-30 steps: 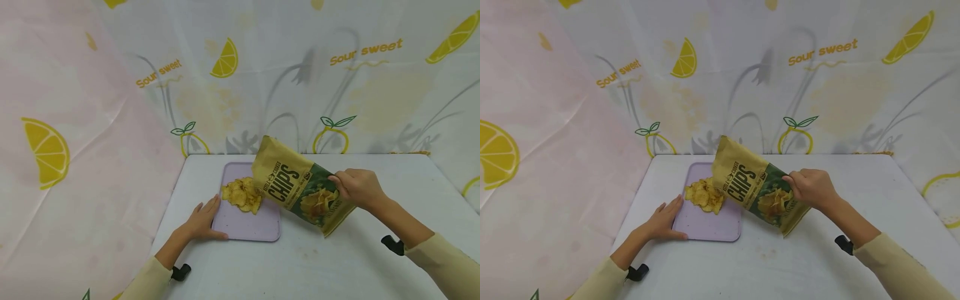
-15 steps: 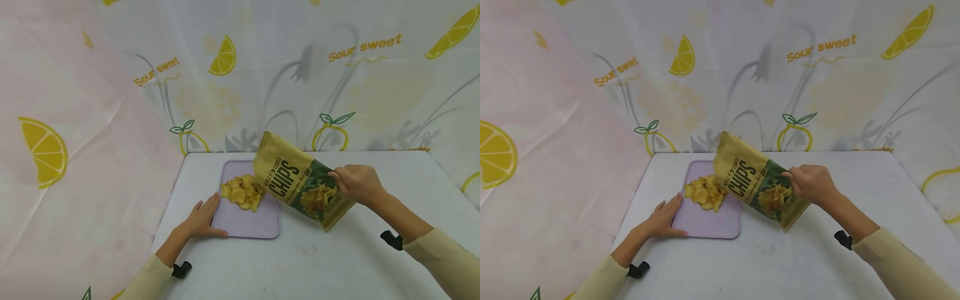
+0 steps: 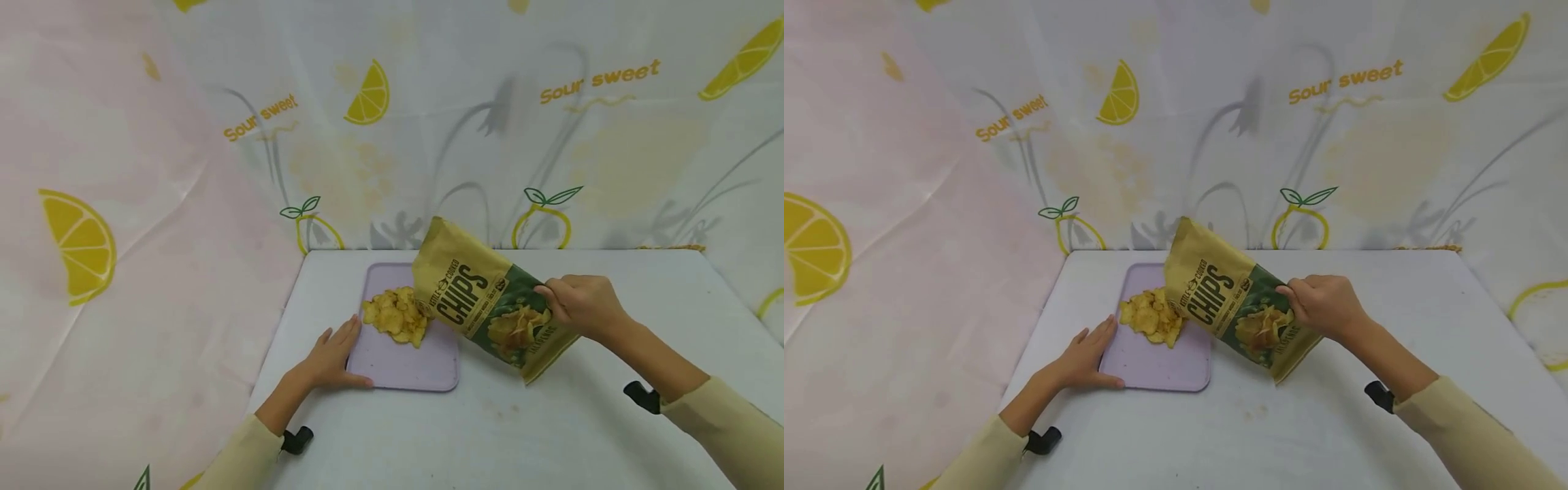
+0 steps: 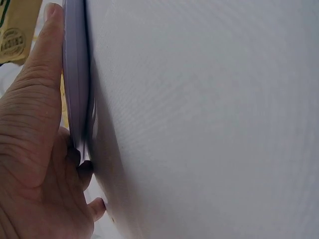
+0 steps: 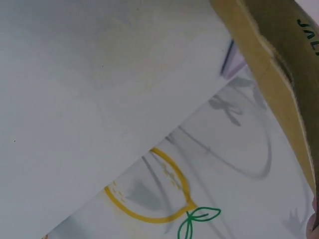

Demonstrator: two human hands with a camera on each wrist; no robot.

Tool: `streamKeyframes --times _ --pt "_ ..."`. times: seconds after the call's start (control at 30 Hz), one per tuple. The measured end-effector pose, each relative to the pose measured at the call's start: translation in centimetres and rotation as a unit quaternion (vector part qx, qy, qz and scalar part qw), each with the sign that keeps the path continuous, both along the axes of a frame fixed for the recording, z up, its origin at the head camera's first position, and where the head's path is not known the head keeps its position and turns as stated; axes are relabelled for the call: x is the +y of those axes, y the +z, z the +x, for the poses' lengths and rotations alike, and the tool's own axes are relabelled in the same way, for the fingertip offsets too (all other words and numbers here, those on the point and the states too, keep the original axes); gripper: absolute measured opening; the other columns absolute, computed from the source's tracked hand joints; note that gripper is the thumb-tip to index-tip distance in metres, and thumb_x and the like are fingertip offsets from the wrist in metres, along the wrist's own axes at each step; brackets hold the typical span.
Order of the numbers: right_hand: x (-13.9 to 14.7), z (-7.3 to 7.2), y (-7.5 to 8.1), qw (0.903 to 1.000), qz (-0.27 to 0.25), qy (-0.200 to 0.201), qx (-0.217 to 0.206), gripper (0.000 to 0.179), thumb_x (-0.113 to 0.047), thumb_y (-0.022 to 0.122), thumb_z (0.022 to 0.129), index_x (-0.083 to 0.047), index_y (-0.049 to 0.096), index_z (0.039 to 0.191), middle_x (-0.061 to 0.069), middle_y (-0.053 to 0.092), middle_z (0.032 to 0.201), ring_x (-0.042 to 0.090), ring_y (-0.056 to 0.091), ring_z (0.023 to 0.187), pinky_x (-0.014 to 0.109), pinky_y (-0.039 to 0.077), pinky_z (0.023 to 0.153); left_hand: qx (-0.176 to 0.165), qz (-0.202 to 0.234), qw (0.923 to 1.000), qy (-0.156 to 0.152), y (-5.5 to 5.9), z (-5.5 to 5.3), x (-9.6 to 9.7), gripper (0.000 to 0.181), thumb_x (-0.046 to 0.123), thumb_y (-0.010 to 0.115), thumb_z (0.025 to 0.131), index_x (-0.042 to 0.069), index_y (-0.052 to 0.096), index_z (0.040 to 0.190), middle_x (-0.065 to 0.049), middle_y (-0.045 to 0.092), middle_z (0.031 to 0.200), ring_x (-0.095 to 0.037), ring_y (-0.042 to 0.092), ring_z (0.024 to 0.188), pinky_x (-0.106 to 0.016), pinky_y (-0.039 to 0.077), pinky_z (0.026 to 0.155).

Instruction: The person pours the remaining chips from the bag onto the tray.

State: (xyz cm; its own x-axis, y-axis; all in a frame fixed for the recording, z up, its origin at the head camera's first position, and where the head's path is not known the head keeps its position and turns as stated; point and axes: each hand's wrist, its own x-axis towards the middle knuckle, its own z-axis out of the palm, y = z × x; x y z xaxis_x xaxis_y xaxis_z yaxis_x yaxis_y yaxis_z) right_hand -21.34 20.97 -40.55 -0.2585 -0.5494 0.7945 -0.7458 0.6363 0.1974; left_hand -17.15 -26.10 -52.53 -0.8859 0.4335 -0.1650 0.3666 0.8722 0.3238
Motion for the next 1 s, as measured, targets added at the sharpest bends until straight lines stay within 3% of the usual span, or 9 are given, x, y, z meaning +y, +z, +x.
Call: streamKeyframes --times 0.13,0.3,0.5,0.67,1.0 --pt "0.2 0.0 0.4 0.9999 0.005 0.005 0.014 0.056 -0.04 0.034 0.108 -0.015 0.035 0.058 -0.011 0.022 0.046 -0.003 0.01 0.046 0.016 0.01 0.039 0.0 0.002 1.0 0.002 -0.1 0.0 0.1 0.133 0.074 0.073 0.07 0.0 0.006 0.158 -0.016 0.007 0.166 -0.032 0.014 0.153 -0.063 0.01 0.119" --pt "0.4 -0.2 1.3 0.9976 -0.052 0.012 0.043 0.056 -0.04 0.039 0.107 -0.014 0.034 0.057 -0.009 0.022 0.046 0.004 0.015 0.038 0.022 0.011 0.036 0.009 -0.002 0.9999 -0.007 -0.2 0.0 0.1 0.132 0.076 0.07 0.071 0.0 0.006 0.158 -0.016 0.007 0.166 -0.032 0.015 0.153 -0.063 0.013 0.119" --pt "0.1 -0.1 1.1 0.9995 -0.002 0.017 0.027 0.056 -0.04 0.035 0.108 -0.015 0.034 0.058 -0.012 0.021 0.048 -0.002 0.013 0.044 0.018 0.013 0.038 0.002 0.006 1.0 -0.002 0.1 -0.2 0.2 0.133 0.074 0.072 0.07 0.0 0.006 0.158 -0.016 0.006 0.166 -0.031 0.014 0.154 -0.062 0.011 0.119" --pt "0.1 0.1 0.7 0.9993 -0.017 0.012 0.033 0.056 -0.039 0.037 0.107 -0.015 0.033 0.058 -0.012 0.018 0.05 0.002 0.013 0.042 0.019 0.011 0.038 0.015 -0.007 0.9998 -0.008 -0.1 -0.5 0.2 0.133 0.077 0.069 0.07 0.001 0.006 0.158 -0.015 0.007 0.166 -0.03 0.014 0.154 -0.061 0.012 0.12" --pt "-0.3 0.0 0.3 0.9991 -0.02 0.012 0.035 0.055 -0.039 0.038 0.107 -0.014 0.035 0.058 -0.012 0.021 0.048 -0.001 0.014 0.044 0.019 0.013 0.037 0.014 -0.001 0.9999 -0.003 -0.6 -0.1 -0.3 0.134 0.079 0.068 0.068 0.001 0.007 0.158 -0.015 0.007 0.166 -0.03 0.015 0.154 -0.061 0.012 0.12"
